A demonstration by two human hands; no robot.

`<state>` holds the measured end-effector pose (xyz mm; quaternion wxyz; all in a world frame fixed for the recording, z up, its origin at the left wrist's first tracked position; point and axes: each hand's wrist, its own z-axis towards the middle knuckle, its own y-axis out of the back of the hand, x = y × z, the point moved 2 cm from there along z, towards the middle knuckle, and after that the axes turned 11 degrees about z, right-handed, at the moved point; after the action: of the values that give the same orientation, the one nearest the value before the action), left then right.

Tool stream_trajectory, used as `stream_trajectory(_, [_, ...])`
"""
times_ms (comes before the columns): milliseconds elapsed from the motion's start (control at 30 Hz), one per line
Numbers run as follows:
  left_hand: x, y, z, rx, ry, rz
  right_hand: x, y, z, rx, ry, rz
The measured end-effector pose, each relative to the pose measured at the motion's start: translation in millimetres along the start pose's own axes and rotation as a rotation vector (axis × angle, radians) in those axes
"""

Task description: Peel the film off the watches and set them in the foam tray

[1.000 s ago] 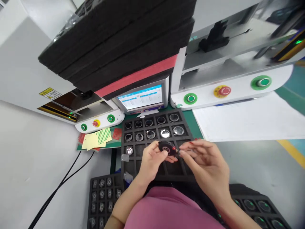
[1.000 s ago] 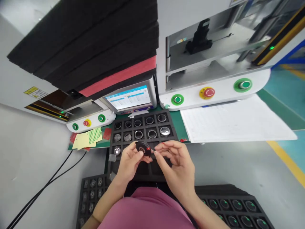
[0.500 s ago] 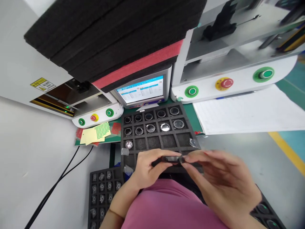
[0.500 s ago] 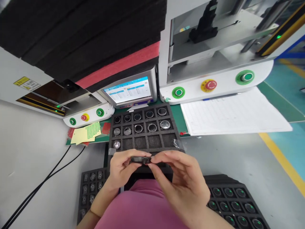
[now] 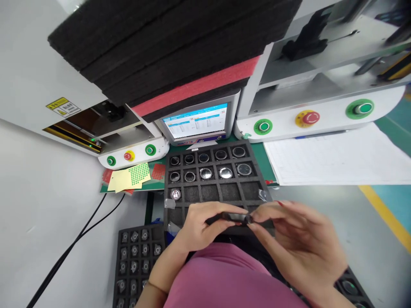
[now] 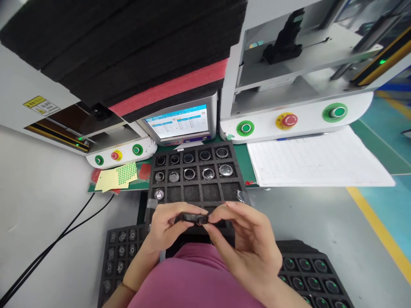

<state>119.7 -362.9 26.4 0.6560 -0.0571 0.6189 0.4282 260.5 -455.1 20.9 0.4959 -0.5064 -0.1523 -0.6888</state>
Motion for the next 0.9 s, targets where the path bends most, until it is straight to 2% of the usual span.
stream_trajectory(200, [5.0, 2.4, -2.6, -0.003, -0.011, 0.009, -3.6, -3.2, 2.5, 0.053, -0.063, 0.08])
stream_trajectory(333, [8.3, 4.1, -5.0, -0.001, -0.032, -0.021, -5.3, -3.3, -0.9, 0.039, 0.038, 0.039])
stream_trajectory(433, [10.6, 7.2, -5.0, 0.007, -0.034, -0.012, -5.5, -3.0, -1.2, 0.056, 0.057, 0.006])
stream_trajectory(600, [13.2, 8.8, -5.0, 0.056, -0.042, -0.059, -4.3, -2.3, 7.9, 0.213, -0.035, 0.112])
stream_trajectory(700, [12.4, 6.7, -7.2, 0.023, -0.073, -0.05, -3.7, -1.5, 11.0, 0.265, -0.028, 0.122])
stream_trajectory(767, [10.8, 5.1, -8.7, -0.011, -0.093, -0.049, -3.5, -0.7, 9.9, 0.259, 0.015, 0.103])
stream_trajectory(900, [7.4, 3.4, -8.5, -0.034, -0.104, -0.068, -4.0, 1.8, 3.4, 0.167, 0.088, 0.092])
